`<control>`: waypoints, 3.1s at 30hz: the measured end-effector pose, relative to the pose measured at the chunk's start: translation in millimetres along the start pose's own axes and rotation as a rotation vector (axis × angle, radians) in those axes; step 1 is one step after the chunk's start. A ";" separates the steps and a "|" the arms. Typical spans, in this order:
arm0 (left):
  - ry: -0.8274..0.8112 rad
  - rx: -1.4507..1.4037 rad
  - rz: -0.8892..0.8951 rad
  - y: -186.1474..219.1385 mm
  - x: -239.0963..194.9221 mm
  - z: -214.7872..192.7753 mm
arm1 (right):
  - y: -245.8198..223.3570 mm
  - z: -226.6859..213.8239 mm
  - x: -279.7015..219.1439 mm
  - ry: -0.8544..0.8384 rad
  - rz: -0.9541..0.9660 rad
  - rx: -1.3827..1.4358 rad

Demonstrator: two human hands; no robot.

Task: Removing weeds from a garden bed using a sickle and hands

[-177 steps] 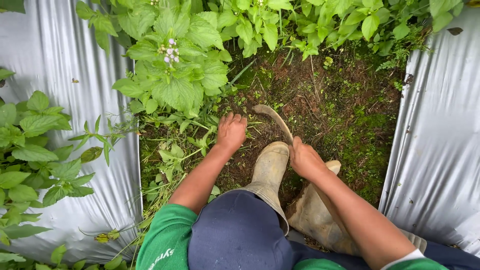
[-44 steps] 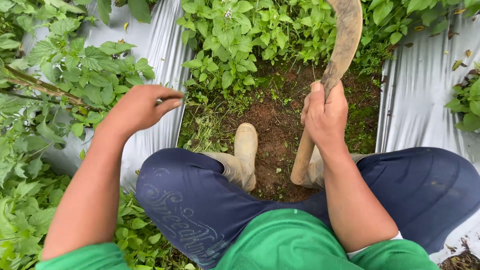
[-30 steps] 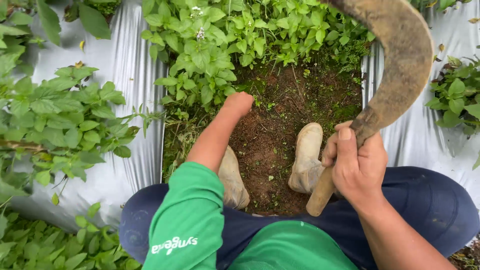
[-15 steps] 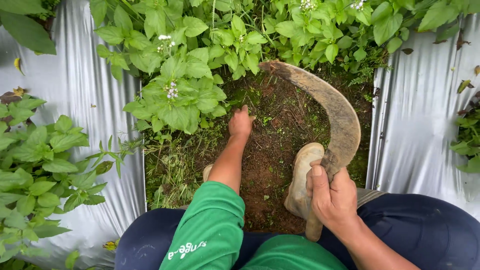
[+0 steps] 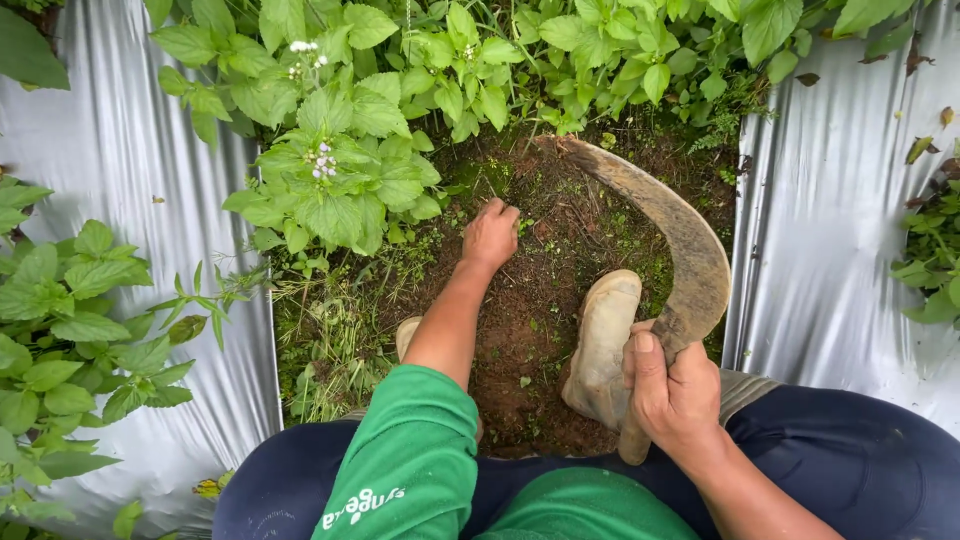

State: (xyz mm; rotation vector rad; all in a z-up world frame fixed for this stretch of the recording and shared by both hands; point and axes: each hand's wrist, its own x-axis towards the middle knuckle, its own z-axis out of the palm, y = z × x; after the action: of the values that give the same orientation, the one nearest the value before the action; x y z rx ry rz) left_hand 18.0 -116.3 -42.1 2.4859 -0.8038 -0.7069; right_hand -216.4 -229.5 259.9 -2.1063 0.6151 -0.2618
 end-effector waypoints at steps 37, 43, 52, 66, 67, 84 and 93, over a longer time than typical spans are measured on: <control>-0.594 0.356 -0.351 -178.6 -334.8 -209.1 | -36.1 16.5 -35.1 -0.085 -0.284 0.264; -0.313 0.312 -0.405 -192.9 -370.3 -120.7 | -35.2 16.6 -33.9 -0.049 -0.300 0.334; -0.632 0.156 -0.561 -171.5 -341.5 -177.4 | -44.4 10.9 -33.9 -0.132 -0.097 0.220; -0.590 0.658 0.407 34.5 -105.2 -195.6 | -18.7 13.0 -24.6 -0.056 -0.019 0.052; -0.535 0.842 0.458 38.2 -86.2 -197.2 | -15.0 13.4 -22.8 -0.040 0.003 0.035; -0.444 0.166 -0.466 -92.0 -102.3 -160.1 | -1.1 31.2 -5.1 -0.066 0.170 -0.039; -0.659 0.752 -0.162 -40.4 -104.7 -215.3 | 10.3 37.8 8.6 -0.097 0.241 -0.081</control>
State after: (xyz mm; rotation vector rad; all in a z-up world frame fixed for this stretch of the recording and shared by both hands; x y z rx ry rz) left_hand 86.6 31.0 138.3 3.0174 -1.2906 -1.5709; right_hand -197.3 -212.0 229.4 -2.0830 0.8246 0.0013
